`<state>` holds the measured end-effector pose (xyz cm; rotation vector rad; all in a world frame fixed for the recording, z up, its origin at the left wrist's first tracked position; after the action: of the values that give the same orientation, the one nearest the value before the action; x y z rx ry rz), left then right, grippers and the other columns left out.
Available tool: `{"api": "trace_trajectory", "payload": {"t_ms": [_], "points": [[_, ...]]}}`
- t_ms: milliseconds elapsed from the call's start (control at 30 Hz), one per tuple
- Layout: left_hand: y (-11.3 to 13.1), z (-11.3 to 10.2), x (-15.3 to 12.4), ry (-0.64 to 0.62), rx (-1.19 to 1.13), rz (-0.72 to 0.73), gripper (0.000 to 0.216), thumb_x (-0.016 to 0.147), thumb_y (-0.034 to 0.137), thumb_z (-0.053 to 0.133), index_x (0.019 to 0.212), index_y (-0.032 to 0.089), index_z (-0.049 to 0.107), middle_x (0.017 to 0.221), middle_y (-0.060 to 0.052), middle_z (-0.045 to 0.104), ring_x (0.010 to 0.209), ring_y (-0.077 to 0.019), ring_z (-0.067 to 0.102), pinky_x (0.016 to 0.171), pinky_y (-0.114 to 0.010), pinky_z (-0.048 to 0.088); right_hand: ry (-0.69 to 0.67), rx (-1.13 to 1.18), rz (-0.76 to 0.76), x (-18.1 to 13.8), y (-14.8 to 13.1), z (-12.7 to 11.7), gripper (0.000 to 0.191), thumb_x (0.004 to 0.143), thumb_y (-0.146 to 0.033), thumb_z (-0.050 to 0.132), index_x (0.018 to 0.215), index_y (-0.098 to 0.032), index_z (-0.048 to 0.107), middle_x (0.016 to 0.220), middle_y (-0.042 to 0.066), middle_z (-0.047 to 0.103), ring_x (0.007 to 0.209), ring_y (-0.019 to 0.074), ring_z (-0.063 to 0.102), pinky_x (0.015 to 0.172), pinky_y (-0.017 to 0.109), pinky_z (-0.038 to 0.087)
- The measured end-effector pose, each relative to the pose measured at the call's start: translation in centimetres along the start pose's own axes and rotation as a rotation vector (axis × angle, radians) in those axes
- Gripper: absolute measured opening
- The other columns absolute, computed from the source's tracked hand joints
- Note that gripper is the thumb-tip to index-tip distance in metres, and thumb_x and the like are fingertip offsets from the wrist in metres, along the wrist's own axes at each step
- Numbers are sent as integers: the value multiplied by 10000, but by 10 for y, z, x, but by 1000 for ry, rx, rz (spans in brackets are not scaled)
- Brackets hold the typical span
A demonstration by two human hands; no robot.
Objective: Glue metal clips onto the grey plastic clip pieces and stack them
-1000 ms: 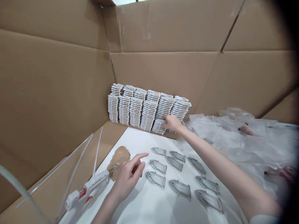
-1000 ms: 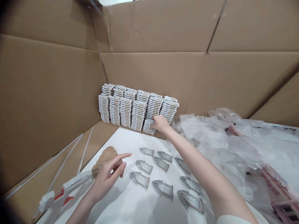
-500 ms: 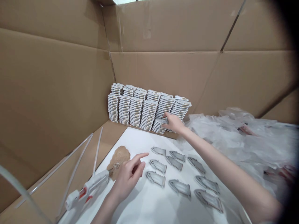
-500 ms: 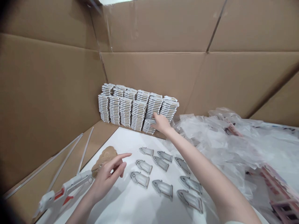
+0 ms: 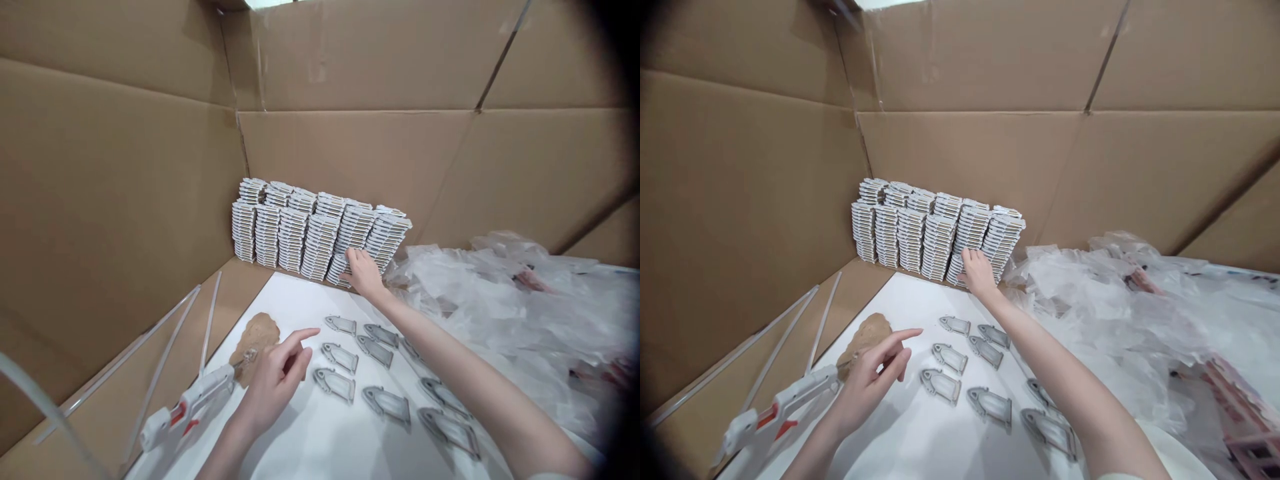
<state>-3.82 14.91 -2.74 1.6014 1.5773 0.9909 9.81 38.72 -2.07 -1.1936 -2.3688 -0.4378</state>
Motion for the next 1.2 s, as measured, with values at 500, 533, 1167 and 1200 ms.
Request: {"api": "trace_trajectory", "payload": {"t_ms": [500,533,1167,1200], "points": [[0,1,1,-2,-25,-3,383,961,424,409,1267,257,569,618,34,508,545,-121,390,547,-232,311,-5,122,22,-8,12,-5,397,756,-287,729,1002,-197,431,980,102,609,934,281,525,792,341,403],[0,1,1,-2,-27,-7,385,961,426,409,1268,258,568,619,34,507,547,-121,389,549,-232,312,3,134,29,-10,14,-7,393,755,-282,726,998,-200,428,979,101,608,933,281,528,790,343,406],[-1,-2,2,46,-9,84,389,952,410,424,1275,242,559,619,37,512,562,-130,420,559,-231,336,-511,538,45,-138,-60,-64,233,791,-434,638,791,-202,615,761,24,672,711,171,589,610,251,332],[0,-2,2,48,-8,98,388,949,402,428,1271,235,565,611,37,511,567,-132,432,563,-231,342,-545,519,28,-148,-71,-67,251,779,-447,652,821,-201,623,789,32,678,737,181,595,607,252,328]]}}
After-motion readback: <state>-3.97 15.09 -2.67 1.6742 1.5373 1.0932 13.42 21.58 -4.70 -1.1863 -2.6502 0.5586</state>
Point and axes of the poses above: each hand's wrist, its own x-axis towards the middle knuckle, its own z-axis out of the palm, y = z × x, the point moved 6 cm from there along x, towards the middle knuckle
